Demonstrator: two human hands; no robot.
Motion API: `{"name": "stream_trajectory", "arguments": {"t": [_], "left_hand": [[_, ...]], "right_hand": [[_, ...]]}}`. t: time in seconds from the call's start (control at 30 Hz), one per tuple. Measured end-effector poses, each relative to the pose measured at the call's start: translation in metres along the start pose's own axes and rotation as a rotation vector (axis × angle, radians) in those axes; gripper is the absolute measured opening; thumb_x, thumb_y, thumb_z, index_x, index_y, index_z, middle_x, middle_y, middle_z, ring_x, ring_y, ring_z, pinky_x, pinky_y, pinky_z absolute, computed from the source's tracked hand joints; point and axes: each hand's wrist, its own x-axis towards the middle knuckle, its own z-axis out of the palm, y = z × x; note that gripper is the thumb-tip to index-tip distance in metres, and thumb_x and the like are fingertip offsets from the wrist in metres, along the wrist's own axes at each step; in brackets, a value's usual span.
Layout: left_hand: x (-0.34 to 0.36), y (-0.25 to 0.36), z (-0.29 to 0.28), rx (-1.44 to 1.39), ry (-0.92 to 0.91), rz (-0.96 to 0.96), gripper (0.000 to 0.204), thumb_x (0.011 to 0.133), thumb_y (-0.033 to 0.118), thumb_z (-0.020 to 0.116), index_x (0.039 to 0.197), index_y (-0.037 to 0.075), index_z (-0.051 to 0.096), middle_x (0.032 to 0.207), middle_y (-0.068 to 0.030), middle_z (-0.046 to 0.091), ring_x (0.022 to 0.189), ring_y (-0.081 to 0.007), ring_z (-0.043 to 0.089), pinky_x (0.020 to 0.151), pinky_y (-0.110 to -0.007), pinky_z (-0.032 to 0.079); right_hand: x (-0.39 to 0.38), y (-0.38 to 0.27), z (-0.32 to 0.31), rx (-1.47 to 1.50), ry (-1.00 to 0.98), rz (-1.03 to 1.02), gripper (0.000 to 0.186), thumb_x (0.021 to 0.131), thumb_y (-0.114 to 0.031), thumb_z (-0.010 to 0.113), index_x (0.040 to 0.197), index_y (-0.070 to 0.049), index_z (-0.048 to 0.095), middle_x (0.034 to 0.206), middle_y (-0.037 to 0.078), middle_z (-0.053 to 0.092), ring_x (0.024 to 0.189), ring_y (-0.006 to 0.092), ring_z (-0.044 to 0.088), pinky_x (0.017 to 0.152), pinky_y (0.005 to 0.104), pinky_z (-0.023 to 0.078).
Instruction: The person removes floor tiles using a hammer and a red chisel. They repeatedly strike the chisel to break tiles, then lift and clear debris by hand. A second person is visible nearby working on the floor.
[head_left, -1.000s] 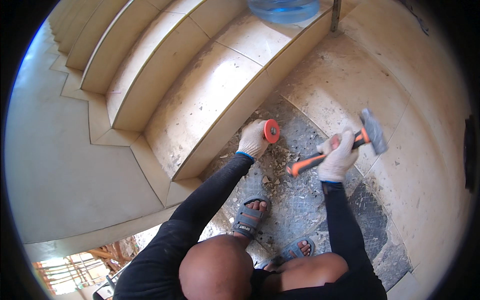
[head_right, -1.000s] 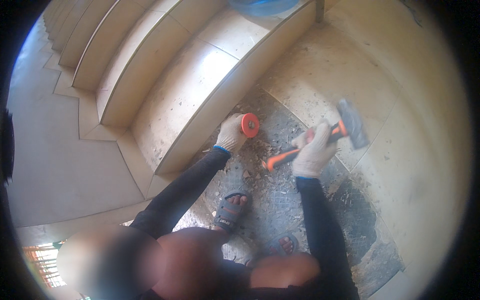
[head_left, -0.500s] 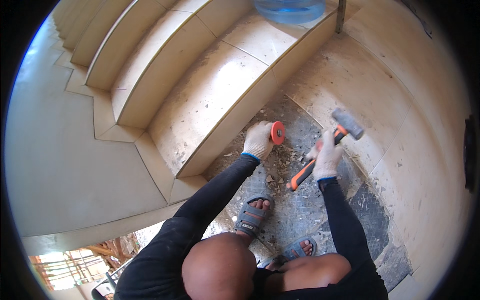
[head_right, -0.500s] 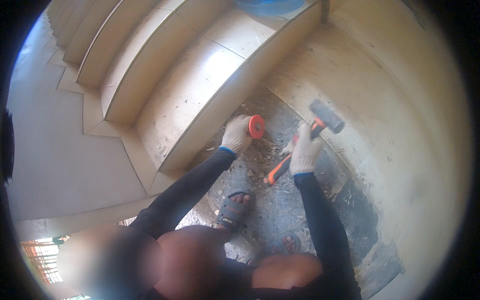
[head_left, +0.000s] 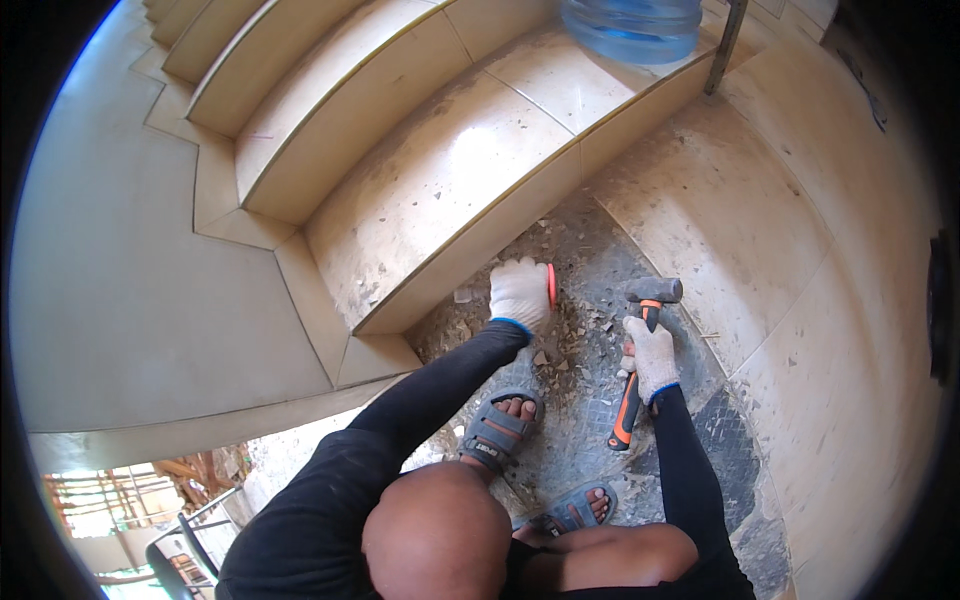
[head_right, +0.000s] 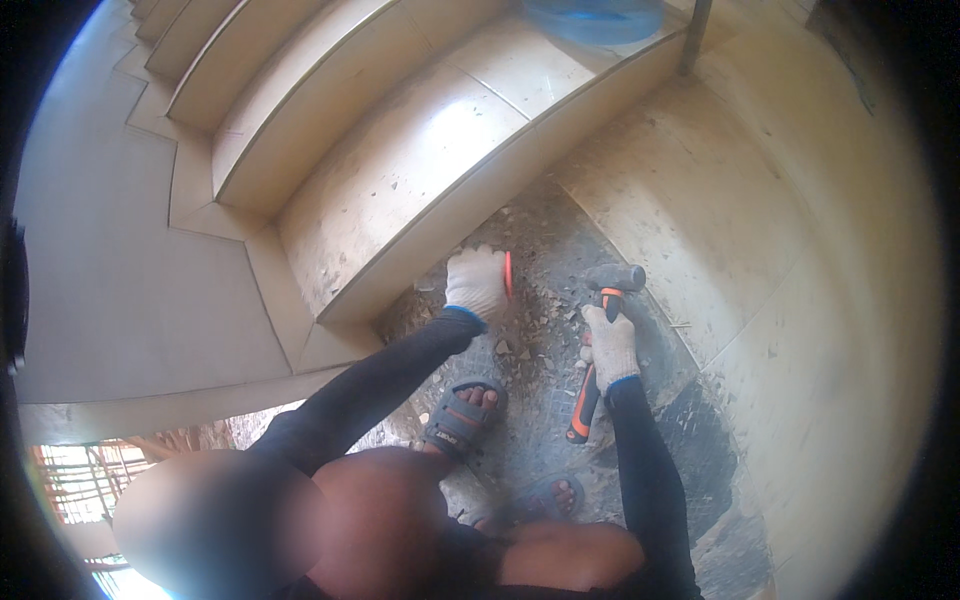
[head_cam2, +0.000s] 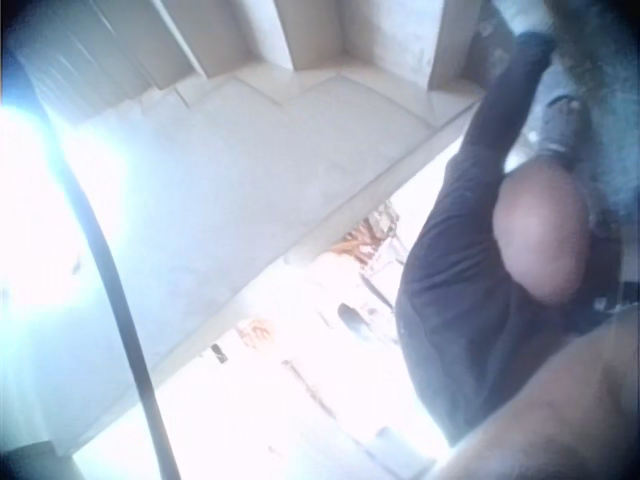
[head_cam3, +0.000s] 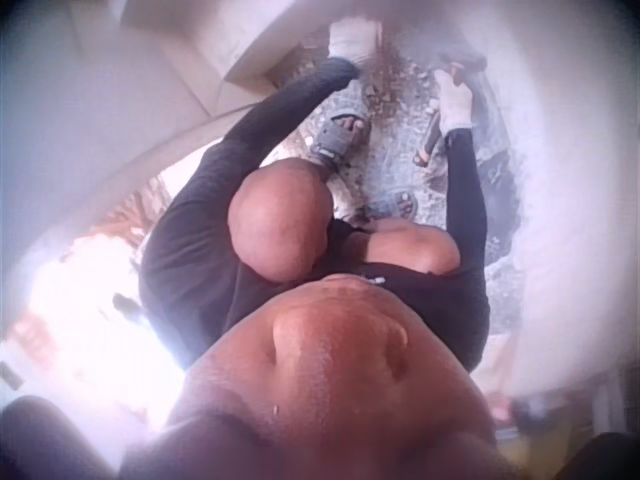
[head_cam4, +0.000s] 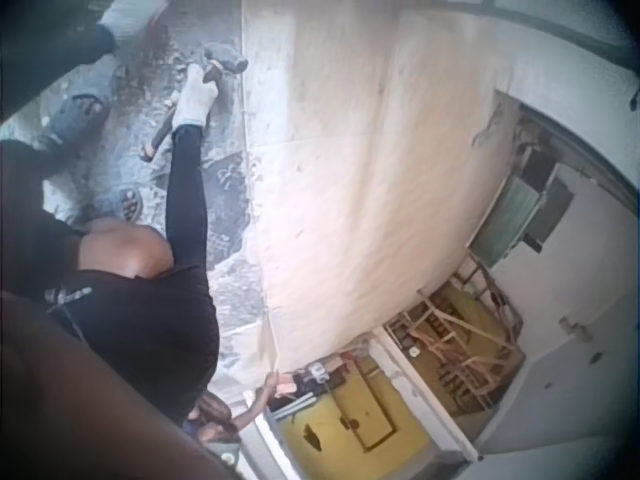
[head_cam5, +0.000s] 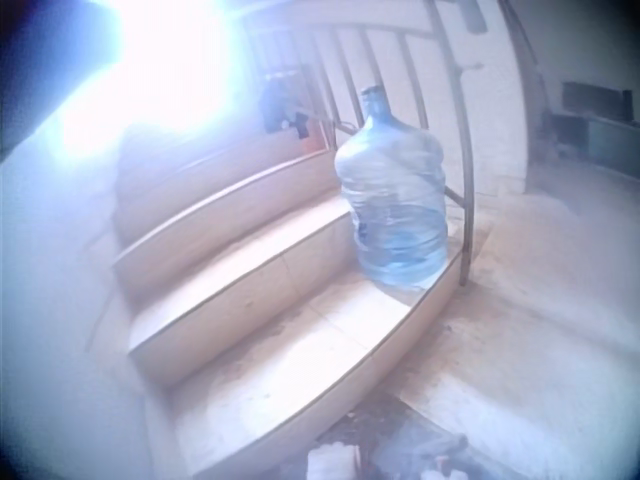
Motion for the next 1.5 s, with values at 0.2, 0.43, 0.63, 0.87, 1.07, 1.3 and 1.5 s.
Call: {"name": "stream_trajectory", "arguments": {"t": [0.2, 0.43, 0.63, 0.87, 1.07, 1.3, 1.5], "left_hand": [[-0.010, -0.015, 0.003, -0.292, 0.034, 0.492, 0.036, 0.082, 0.022, 0.088, 0.115, 0.013, 0.079, 0.121, -0.0166, 0.076, 0.116, -0.0409, 0.072, 0.101, -0.051, 0.059], [0.030, -0.010, 0.010, -0.306, 0.122, 0.401, 0.026, 0.084, 0.018, 0.084, 0.109, 0.012, 0.080, 0.112, -0.0189, 0.077, 0.108, -0.0434, 0.075, 0.093, -0.054, 0.061], [0.046, 0.001, 0.007, -0.314, 0.036, 0.190, 0.029, 0.088, 0.019, 0.083, 0.115, 0.011, 0.080, 0.113, -0.0221, 0.077, 0.108, -0.0461, 0.074, 0.091, -0.056, 0.060], [0.069, 0.006, 0.008, -0.328, 0.042, 0.159, 0.029, 0.091, 0.022, 0.082, 0.117, 0.009, 0.079, 0.116, -0.0231, 0.078, 0.106, -0.0476, 0.076, 0.089, -0.057, 0.061], [0.068, 0.018, 0.018, -0.233, 0.114, 0.077, 0.028, 0.092, 0.024, 0.081, 0.116, 0.010, 0.080, 0.114, -0.0220, 0.078, 0.106, -0.0459, 0.077, 0.089, -0.056, 0.062], [0.073, 0.007, 0.027, -0.325, 0.347, -0.086, 0.022, 0.092, 0.026, 0.079, 0.109, 0.013, 0.080, 0.107, -0.0200, 0.078, 0.100, -0.0439, 0.078, 0.085, -0.058, 0.062], [0.046, -0.007, 0.019, -0.335, 0.190, 0.060, 0.028, 0.090, 0.022, 0.081, 0.116, 0.012, 0.080, 0.110, -0.0209, 0.076, 0.106, -0.0457, 0.074, 0.090, -0.057, 0.060]], "right_hand": [[-0.010, -0.009, 0.014, -0.033, -0.039, 0.026, 0.025, 0.103, -0.029, 0.076, 0.112, -0.011, 0.061, 0.074, -0.001, 0.053, 0.049, 0.0113, 0.047, 0.044, 0.0347, 0.047], [-0.017, -0.045, 0.018, -0.057, -0.040, -0.036, 0.026, 0.103, -0.030, 0.076, 0.110, -0.009, 0.060, 0.073, -0.001, 0.052, 0.047, 0.0120, 0.048, 0.043, 0.0355, 0.048], [-0.012, -0.085, 0.017, 0.200, 0.155, -0.379, 0.024, 0.108, -0.030, 0.067, 0.103, -0.008, 0.059, 0.070, -0.001, 0.050, 0.048, 0.0110, 0.047, 0.044, 0.0344, 0.049], [0.011, -0.034, 0.060, -0.153, -0.145, -0.061, 0.031, 0.104, -0.032, 0.077, 0.095, -0.009, 0.057, 0.067, 0.001, 0.052, 0.045, 0.0155, 0.050, 0.041, 0.0370, 0.047], [0.035, -0.050, 0.014, 0.094, 0.128, -0.195, 0.030, 0.106, -0.034, 0.074, 0.103, -0.008, 0.060, 0.072, 0.002, 0.055, 0.045, 0.0147, 0.051, 0.041, 0.0374, 0.049], [0.052, -0.061, 0.045, 0.303, -0.078, -0.262, 0.031, 0.105, -0.034, 0.075, 0.099, -0.009, 0.057, 0.070, 0.000, 0.052, 0.049, 0.0136, 0.050, 0.047, 0.0384, 0.051], [0.041, -0.043, 0.068, -0.180, -0.308, 0.007, 0.025, 0.105, -0.030, 0.075, 0.107, -0.010, 0.060, 0.074, 0.000, 0.056, 0.051, 0.0117, 0.052, 0.048, 0.0354, 0.051]]}}
